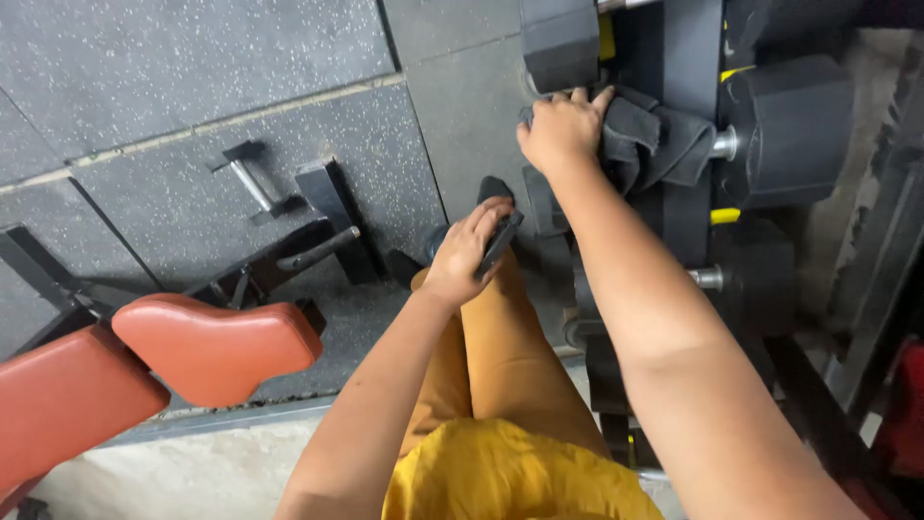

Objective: Cleaning and wiping dumbbells on a rack in a gym.

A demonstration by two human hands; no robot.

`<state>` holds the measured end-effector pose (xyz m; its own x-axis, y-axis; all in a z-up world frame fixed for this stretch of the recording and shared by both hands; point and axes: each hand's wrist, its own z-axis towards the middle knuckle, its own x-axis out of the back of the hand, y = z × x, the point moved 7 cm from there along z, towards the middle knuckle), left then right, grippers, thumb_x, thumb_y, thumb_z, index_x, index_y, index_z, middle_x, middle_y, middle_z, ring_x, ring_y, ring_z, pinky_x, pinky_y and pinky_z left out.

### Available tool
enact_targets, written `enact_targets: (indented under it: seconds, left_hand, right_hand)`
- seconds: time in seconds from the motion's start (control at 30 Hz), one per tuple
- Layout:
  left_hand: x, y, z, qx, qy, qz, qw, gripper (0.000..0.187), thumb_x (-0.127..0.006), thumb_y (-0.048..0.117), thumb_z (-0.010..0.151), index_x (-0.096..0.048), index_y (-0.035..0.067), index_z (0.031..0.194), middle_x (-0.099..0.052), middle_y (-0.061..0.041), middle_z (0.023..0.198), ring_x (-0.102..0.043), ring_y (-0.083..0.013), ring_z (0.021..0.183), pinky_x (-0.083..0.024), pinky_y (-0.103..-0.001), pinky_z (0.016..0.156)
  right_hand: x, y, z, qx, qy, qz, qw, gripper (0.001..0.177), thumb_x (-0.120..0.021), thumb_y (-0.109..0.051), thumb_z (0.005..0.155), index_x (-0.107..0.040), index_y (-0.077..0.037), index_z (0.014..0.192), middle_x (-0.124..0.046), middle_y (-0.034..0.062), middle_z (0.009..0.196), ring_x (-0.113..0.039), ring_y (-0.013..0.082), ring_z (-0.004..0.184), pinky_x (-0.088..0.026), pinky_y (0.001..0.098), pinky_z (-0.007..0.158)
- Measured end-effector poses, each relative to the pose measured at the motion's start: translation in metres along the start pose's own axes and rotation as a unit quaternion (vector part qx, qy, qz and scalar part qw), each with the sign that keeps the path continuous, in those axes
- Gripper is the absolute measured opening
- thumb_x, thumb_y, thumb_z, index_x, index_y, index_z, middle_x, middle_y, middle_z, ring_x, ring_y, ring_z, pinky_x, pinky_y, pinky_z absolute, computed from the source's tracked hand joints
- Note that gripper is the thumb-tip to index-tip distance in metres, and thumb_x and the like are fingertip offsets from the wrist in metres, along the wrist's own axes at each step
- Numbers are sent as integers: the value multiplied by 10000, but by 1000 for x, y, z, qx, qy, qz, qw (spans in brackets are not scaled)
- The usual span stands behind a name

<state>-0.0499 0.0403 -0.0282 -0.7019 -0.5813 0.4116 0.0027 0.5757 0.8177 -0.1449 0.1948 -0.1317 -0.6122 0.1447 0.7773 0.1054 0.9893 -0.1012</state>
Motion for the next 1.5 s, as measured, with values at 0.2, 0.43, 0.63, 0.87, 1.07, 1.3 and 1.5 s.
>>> enact_targets:
  seconds: [0.2, 0.43, 0.63, 0.87, 1.07, 1.3, 1.5]
  left_hand:
    - [7, 4, -6, -10, 10, -35, 999, 640, -711, 11, 754, -499, 53, 1357, -535, -155, 1414, -555, -408, 1264, -478, -474, 1020]
    - [5, -10, -10, 13, 11, -13, 1000, 616, -697, 31, 782, -511, 63, 1369, -542, -136, 1435, -571, -381, 1239, -471, -460, 1022]
    - [12, -10, -6, -1, 28, -13, 1000, 632, -700, 30, 759, -510, 51, 1361, -526, -156, 1427, -549, -392, 1284, -460, -459, 1048]
    - [6, -1, -9, -2, 21, -11, 1000, 621, -699, 15, 761, -511, 51, 1352, -525, -151, 1443, -552, -390, 1277, -460, -457, 1050]
    - [0, 6, -21, -1, 18, -24, 1000, 648, -683, -7, 739, -505, 43, 1360, -525, -154, 1438, -545, -395, 1277, -461, -458, 1043]
    - [-2, 3, -51, -51, 13, -35, 998, 598, -674, 1, 771, -515, 40, 1347, -544, -158, 1423, -550, -384, 1309, -480, -440, 1077]
    - [6, -3, -87, -56, 3, -20, 998, 557, -662, 38, 825, -505, 29, 1360, -547, -158, 1416, -553, -382, 1302, -465, -449, 1055]
  right_hand:
    - [-5, 5, -107, 145, 216, 106, 960, 418, -678, -195, 1011, -650, -54, 1403, -561, 167, 1517, -432, 377, 1468, -262, 574, 1244]
    - [-71, 29, -194, 145, 110, 47, 982, 584, -626, -241, 984, -501, -105, 1537, -403, 108, 1645, -313, 338, 1544, -225, 591, 1242]
    - [-26, 9, -152, 154, 114, -26, 981, 626, -613, -312, 988, -477, -127, 1571, -359, 109, 1664, -269, 323, 1550, -186, 640, 1219]
    - [-22, 6, -33, 124, 158, 14, 980, 474, -601, -336, 1053, -617, -56, 1434, -570, 170, 1490, -435, 367, 1448, -219, 621, 1227]
    - [-30, 15, 20, 10, -83, 29, 996, 493, -648, -511, 905, -732, -121, 1194, -668, 156, 1267, -540, 350, 1262, -219, 608, 1161]
    - [-29, 9, -64, 95, 215, 21, 972, 532, -765, -345, 923, -671, -105, 1389, -607, 152, 1445, -438, 405, 1421, -196, 643, 1212]
    - [-45, 9, -180, 108, 227, 75, 965, 741, -771, -88, 798, -559, -92, 1508, -482, 145, 1604, -359, 391, 1524, -263, 593, 1239]
